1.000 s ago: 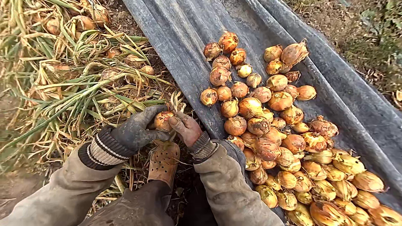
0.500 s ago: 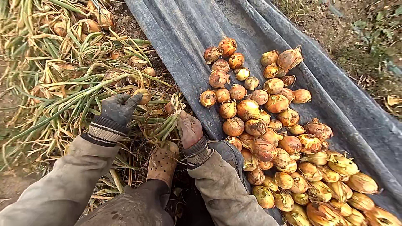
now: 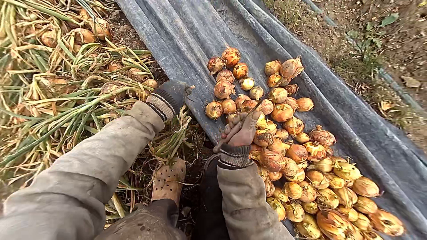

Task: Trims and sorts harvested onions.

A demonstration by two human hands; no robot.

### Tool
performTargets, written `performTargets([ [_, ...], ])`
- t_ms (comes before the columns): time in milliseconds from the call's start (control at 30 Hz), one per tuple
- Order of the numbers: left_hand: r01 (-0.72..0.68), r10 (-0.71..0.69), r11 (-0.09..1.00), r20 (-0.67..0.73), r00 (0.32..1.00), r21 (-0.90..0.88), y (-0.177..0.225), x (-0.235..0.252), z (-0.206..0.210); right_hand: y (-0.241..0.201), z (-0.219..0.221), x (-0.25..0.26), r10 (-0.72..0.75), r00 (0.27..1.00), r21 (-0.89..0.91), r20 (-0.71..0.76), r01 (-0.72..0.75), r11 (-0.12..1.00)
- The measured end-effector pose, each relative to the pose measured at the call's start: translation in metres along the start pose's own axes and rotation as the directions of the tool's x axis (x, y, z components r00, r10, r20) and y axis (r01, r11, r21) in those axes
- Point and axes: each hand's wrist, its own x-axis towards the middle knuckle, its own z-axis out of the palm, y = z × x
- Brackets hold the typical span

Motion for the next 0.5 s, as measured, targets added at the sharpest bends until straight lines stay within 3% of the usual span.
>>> performTargets([
  [67, -0.08, 0.072, 0.993, 0.096, 0.993, 0.085, 0.005, -0.004, 0.033, 0.004, 0.003, 0.001, 0.023, 0.998, -0.015, -0.052, -0.024, 1.0],
  [167, 0.019, -0.046, 0.992, 0.205, 0.978, 0.128, 0.018, -0.026, 0.053, 0.021, 0.011, -0.014, 0.306, 0.938, -0.322, 0.163, -0.243, 0.915],
  [233, 0.143, -0.169, 0.978, 0.181, 0.969, 0.149, 0.01, -0.034, 0.051, 0.035, 0.012, -0.025, 0.402, 0.853, -0.56, 0.333, -0.165, 0.812],
  [300, 0.215, -0.256, 0.948, 0.16, 0.953, 0.237, -0.003, -0.043, 0.039, 0.038, 0.012, -0.03, 0.416, 0.811, -0.696, 0.412, -0.015, 0.718],
  [367, 0.241, -0.317, 0.915, 0.208, 0.925, 0.323, -0.018, -0.055, 0.02, 0.035, 0.014, -0.029, 0.405, 0.809, -0.766, 0.427, 0.085, 0.638],
  [433, 0.229, -0.333, 0.903, 0.254, 0.908, 0.364, -0.046, -0.072, 0.015, 0.031, 0.015, -0.028, 0.421, 0.808, -0.795, 0.412, 0.094, 0.599],
  [500, 0.197, -0.254, 0.944, 0.202, 0.946, 0.263, -0.084, -0.094, 0.021, 0.033, 0.014, -0.027, 0.444, 0.81, -0.79, 0.383, 0.037, 0.613],
])
